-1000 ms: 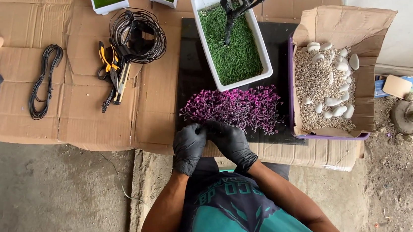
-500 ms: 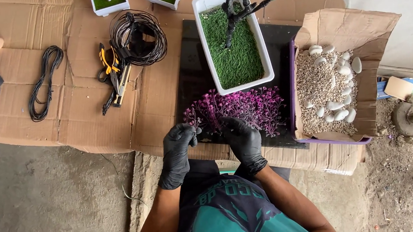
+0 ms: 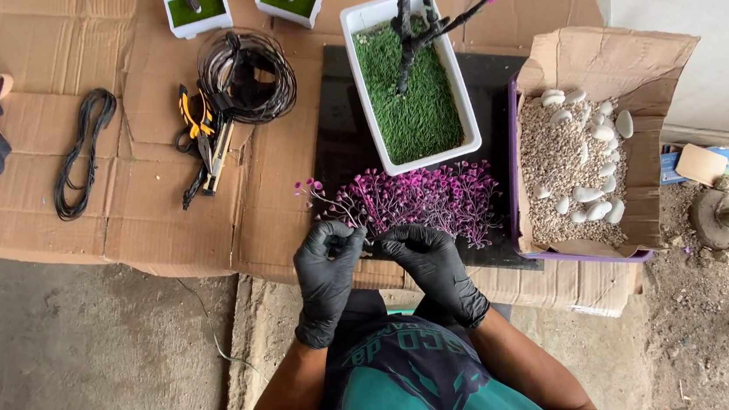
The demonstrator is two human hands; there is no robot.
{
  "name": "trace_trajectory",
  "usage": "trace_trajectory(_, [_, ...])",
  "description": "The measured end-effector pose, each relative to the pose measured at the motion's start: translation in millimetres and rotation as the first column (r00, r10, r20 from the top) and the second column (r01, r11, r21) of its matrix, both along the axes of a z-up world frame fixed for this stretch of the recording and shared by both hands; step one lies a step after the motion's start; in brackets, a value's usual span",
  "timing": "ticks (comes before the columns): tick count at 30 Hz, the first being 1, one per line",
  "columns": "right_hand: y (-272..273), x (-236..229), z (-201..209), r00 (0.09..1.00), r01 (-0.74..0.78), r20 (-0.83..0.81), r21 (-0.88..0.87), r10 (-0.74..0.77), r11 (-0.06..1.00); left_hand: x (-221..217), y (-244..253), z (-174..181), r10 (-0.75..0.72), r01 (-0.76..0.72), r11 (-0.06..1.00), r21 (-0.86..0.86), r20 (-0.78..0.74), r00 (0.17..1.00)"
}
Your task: The person assembles a decorative artificial tree by attaching purple leafy branches to a black wire frame. They pick up individual branches from a pile on the table and insert them into the branches of the tree, which is planted in a white rectangular pot filled with green artificial moss. The person adjusts the placement of the leaves to create a full appearance.
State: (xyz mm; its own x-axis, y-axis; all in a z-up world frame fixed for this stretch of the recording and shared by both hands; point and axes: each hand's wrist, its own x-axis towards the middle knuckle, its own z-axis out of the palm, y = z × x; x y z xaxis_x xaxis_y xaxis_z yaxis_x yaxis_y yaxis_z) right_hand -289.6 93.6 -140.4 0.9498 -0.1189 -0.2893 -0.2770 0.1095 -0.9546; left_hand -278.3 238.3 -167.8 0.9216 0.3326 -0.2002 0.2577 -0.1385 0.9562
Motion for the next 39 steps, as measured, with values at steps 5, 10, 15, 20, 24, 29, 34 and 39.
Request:
trace_trajectory(5, [-2.3,5.3,20.0,0.988,-0.048,-0.142,0.04,0.054,0.998,3.2,-12.4,12.2,0.02,-0.023,0.999,0.037,0.092,0.996])
trace_trajectory(10, [-5.1,-1.5,0.5,0.983,-0.022,-0.18,0.056,0.032,0.998,0.2,-22.9,11.2,-0.015,0.008,0.999,0.053,0.133,0.991])
trace_trajectory(15, [-11.6,-3.1,-2.8,0.98,0.122,-0.182,0.208,-0.085,0.97,-1.9,-29.1,58.0,-0.117,0.157,0.981,-0.117,0.293,0.949])
trace_trajectory(20, [-23.3,-1.5,-10.6,0.969,0.204,-0.194,0.287,-0.151,0.936,-5.4,-29.7,30.3,-0.138,0.19,0.972,-0.141,0.314,0.94])
trace_trajectory(24, [-28.2,-2.3,-34.4,0.977,0.187,-0.145,0.259,-0.154,0.947,-3.8,-36.2,25.2,-0.178,0.25,0.945,-0.213,0.306,0.935])
trace_trajectory(29, [-29.8,-3.1,-24.7,0.986,0.147,-0.094,0.125,-0.136,0.981,-1.4,-46.3,18.5,-0.211,0.259,0.944,-0.205,0.227,0.951])
trace_trajectory(34, [-38.2,-5.6,-26.3,0.984,0.163,-0.094,0.094,-0.155,0.982,-2.4,-53.0,14.2,-0.234,0.245,0.916,-0.317,0.074,0.969])
trace_trajectory(39, [-43.9,-8.7,-33.9,0.979,0.201,-0.076,0.156,-0.191,0.967,4.3,-61.0,9.9,-0.2,0.173,0.916,-0.361,-0.037,0.979])
